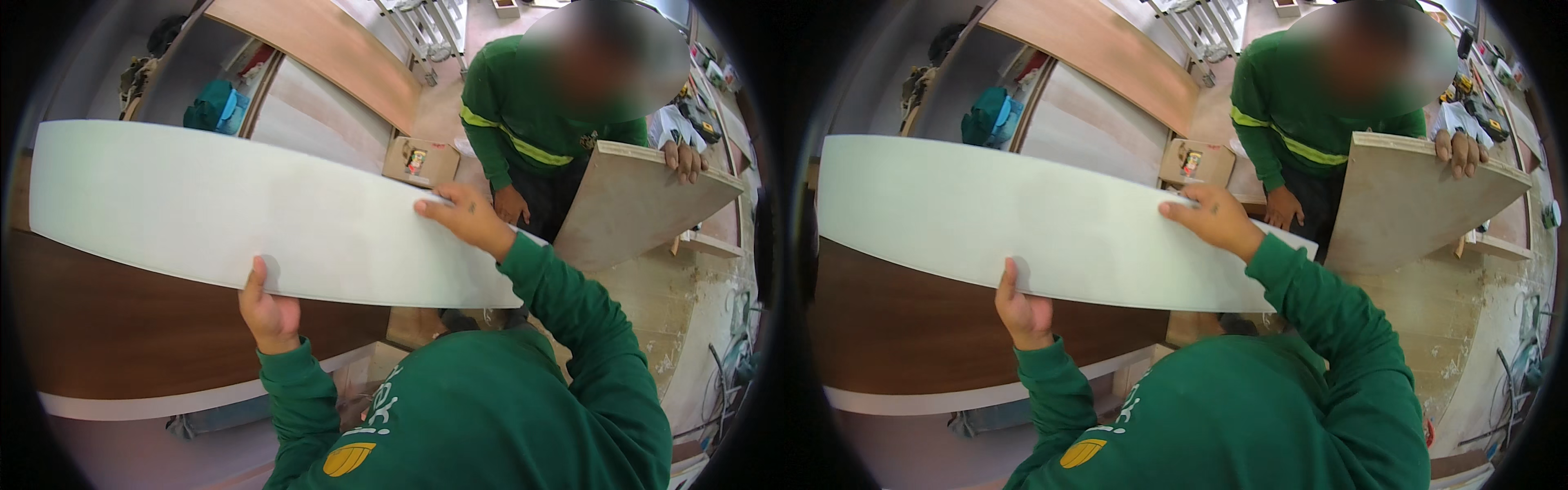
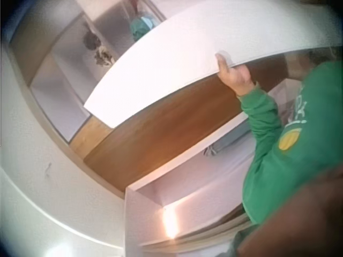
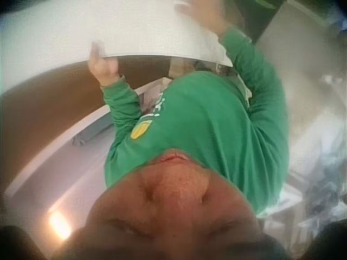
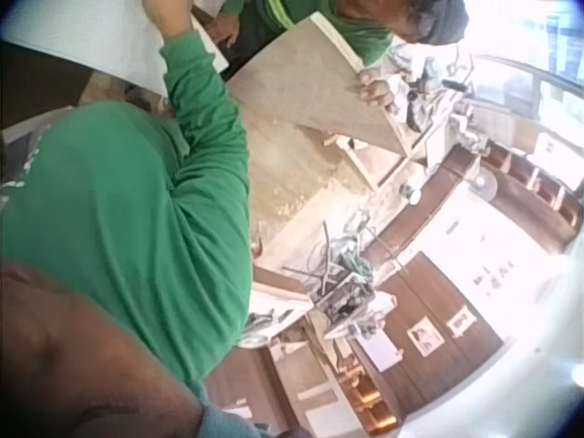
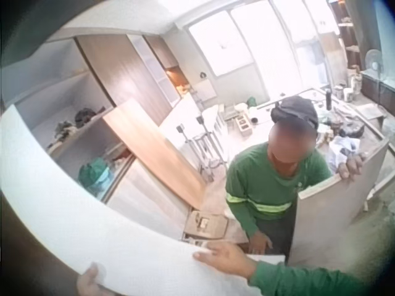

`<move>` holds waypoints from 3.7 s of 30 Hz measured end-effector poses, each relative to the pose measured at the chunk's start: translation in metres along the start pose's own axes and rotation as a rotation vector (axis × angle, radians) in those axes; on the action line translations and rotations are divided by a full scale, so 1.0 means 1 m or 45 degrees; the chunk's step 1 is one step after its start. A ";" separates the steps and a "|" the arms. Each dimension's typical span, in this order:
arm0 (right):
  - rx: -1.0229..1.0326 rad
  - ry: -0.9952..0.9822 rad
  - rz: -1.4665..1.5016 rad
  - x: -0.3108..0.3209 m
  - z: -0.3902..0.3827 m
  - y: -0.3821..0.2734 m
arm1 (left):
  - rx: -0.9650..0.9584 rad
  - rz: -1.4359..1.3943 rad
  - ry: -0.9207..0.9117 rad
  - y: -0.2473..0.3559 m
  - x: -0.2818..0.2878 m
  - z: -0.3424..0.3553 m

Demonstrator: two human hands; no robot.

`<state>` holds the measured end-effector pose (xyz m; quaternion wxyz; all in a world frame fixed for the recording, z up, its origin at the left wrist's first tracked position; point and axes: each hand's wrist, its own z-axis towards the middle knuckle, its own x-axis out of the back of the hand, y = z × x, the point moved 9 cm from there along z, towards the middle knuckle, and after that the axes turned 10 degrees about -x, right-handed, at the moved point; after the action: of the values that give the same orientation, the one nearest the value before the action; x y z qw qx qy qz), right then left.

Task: The person sweeps a workbench with a broom, then picks up a white corrugated panel and smooths its edges with a metal block. They carry the panel to a wall unit and fit it into a vertical slot, adjusting it to align with the surrounding wood trim.

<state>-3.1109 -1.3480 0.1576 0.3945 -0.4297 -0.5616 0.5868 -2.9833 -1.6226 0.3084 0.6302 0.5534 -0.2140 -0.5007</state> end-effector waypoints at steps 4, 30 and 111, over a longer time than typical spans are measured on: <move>0.040 0.104 -0.204 -0.003 -0.012 0.011 | 0.002 -0.135 0.037 -0.007 0.009 -0.012; -0.450 -0.083 -0.250 0.035 -0.115 0.134 | -0.480 0.078 0.321 0.112 0.044 -0.027; -0.725 -0.721 -0.533 0.026 -0.096 0.290 | -1.256 0.637 0.649 0.380 0.019 -0.065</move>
<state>-3.0224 -1.3092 -0.1334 0.2015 -0.2208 -0.8612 0.4110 -2.7721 -1.6512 0.6299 0.9422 0.2317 0.0774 -0.2292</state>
